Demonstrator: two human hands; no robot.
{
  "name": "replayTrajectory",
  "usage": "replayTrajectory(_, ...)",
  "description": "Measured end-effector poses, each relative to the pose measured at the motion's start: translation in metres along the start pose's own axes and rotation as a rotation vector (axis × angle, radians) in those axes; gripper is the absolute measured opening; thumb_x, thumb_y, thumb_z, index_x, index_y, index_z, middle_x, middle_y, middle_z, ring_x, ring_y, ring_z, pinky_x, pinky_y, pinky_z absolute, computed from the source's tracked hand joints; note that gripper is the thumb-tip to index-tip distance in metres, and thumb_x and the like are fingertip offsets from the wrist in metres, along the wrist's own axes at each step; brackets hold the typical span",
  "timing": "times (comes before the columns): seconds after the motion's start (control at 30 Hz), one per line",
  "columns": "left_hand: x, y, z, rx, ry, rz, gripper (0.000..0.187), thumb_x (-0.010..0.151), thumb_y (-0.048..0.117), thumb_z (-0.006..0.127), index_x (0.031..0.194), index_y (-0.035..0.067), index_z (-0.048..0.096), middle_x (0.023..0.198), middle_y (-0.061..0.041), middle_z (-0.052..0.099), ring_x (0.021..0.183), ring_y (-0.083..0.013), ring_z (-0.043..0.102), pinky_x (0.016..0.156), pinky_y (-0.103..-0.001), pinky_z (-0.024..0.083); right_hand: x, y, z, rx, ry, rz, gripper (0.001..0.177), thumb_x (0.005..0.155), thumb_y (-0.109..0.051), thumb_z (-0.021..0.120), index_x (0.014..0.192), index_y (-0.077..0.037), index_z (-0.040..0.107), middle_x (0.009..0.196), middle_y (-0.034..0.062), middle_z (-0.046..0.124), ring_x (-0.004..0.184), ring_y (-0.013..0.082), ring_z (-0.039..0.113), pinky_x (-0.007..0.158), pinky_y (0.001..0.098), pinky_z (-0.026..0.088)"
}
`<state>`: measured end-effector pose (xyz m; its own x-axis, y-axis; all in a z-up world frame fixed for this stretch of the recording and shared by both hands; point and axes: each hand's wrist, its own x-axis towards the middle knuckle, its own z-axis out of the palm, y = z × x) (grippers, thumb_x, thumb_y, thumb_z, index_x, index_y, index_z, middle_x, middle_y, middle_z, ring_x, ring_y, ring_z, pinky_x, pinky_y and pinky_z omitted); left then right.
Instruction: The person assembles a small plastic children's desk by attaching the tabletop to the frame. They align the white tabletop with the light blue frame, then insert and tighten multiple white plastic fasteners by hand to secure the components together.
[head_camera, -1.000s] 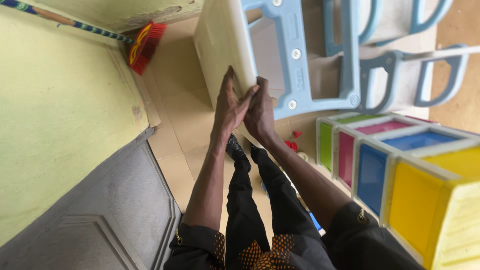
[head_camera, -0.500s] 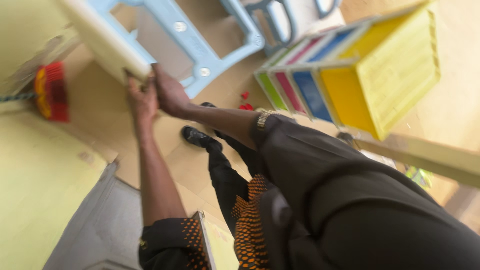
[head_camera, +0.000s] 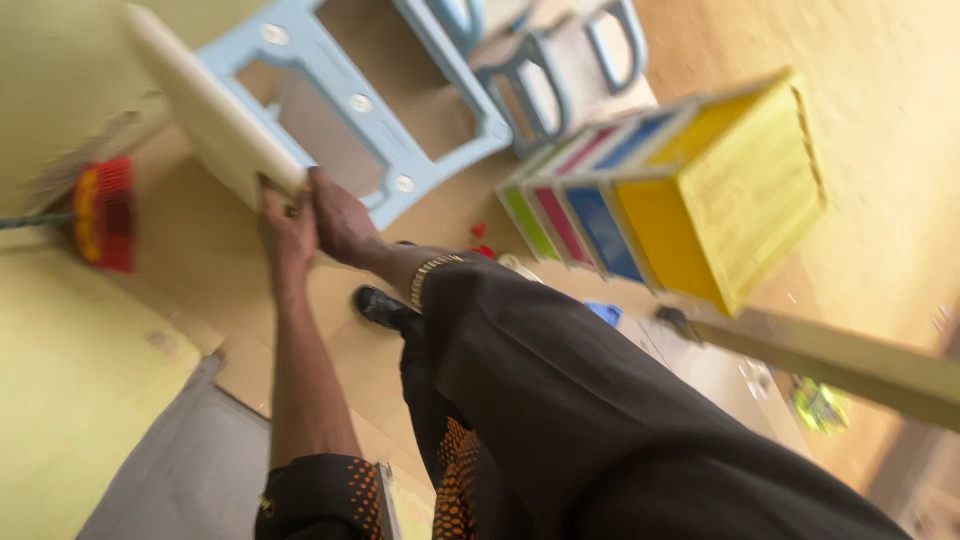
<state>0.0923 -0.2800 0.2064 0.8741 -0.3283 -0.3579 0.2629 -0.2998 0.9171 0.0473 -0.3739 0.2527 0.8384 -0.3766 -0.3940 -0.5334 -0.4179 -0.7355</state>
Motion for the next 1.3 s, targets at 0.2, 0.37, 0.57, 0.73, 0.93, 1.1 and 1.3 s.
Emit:
replayTrajectory(0.2, -0.002, -0.001, -0.009, 0.135, 0.051, 0.044, 0.078, 0.103, 0.035, 0.067, 0.161, 0.001, 0.028, 0.16, -0.025, 0.043, 0.144, -0.036, 0.048, 0.113, -0.04, 0.047, -0.005, -0.003, 0.004, -0.054, 0.012, -0.122, 0.033, 0.104, -0.022, 0.05, 0.128, -0.003, 0.038, 0.115, 0.0287, 0.065, 0.109, 0.05, 0.064, 0.09, 0.0563, 0.05)
replayTrajectory(0.37, -0.007, 0.0, -0.013, 0.114, 0.046, 0.038, 0.079, 0.104, 0.039, 0.066, 0.161, 0.002, 0.026, 0.16, -0.024, 0.042, 0.143, -0.0368, 0.05, 0.113, -0.041, 0.047, -0.005, -0.006, 0.007, -0.132, -0.006, -0.096, 0.039, 0.102, -0.02, 0.053, 0.132, -0.001, 0.037, 0.12, 0.0281, 0.061, 0.109, 0.0459, 0.064, 0.091, 0.0538, 0.055)
replayTrajectory(0.57, -0.021, 0.019, -0.027, 0.087, 0.012, -0.096, 0.082, 0.1, 0.047, 0.063, 0.162, 0.01, 0.025, 0.157, -0.022, 0.047, 0.137, -0.0345, 0.056, 0.106, -0.041, 0.052, -0.013, -0.012, 0.006, -0.17, -0.067, -0.24, 0.061, 0.095, -0.021, 0.062, 0.141, 0.002, 0.03, 0.131, 0.0276, 0.052, 0.124, 0.0437, 0.054, 0.096, 0.0576, 0.047)
replayTrajectory(0.73, -0.033, 0.029, -0.044, 0.018, -0.034, -0.25, 0.086, 0.095, 0.052, 0.061, 0.164, 0.019, 0.024, 0.15, -0.02, 0.055, 0.127, -0.0356, 0.063, 0.096, -0.043, 0.056, -0.023, -0.015, -0.005, -0.177, -0.271, -0.217, 0.08, 0.093, -0.016, 0.064, 0.155, 0.0, 0.016, 0.148, 0.0288, 0.044, 0.136, 0.0442, 0.046, 0.103, 0.0593, 0.04)
replayTrajectory(0.93, -0.033, 0.02, -0.05, -0.069, -0.057, -0.173, 0.087, 0.097, 0.051, 0.062, 0.166, 0.02, 0.019, 0.155, -0.018, 0.05, 0.137, -0.0338, 0.056, 0.093, -0.041, 0.061, -0.019, -0.013, -0.003, -0.056, -0.365, -0.245, 0.101, 0.085, -0.007, 0.065, 0.158, 0.006, -0.003, 0.145, 0.0379, 0.045, 0.136, 0.0488, 0.046, 0.115, 0.0533, 0.039)
replayTrajectory(1.1, -0.034, 0.021, -0.053, -0.228, -0.099, -0.164, 0.087, 0.098, 0.046, 0.062, 0.164, 0.02, 0.011, 0.162, -0.016, 0.036, 0.143, -0.0354, 0.047, 0.087, -0.046, 0.067, -0.016, -0.013, 0.0, -0.064, -0.4, -0.239, 0.1, 0.087, -0.002, 0.065, 0.158, 0.006, -0.004, 0.14, 0.0393, 0.049, 0.133, 0.0502, 0.049, 0.112, 0.0531, 0.041)
replayTrajectory(1.3, -0.035, 0.032, -0.058, -0.139, -0.03, -0.193, 0.09, 0.093, 0.056, 0.058, 0.164, 0.016, 0.019, 0.156, -0.019, 0.046, 0.139, -0.0373, 0.053, 0.093, -0.045, 0.062, -0.02, -0.019, 0.004, -0.058, -0.408, -0.219, 0.098, 0.09, -0.004, 0.066, 0.158, 0.006, -0.004, 0.138, 0.0387, 0.05, 0.127, 0.0504, 0.052, 0.106, 0.0538, 0.046)
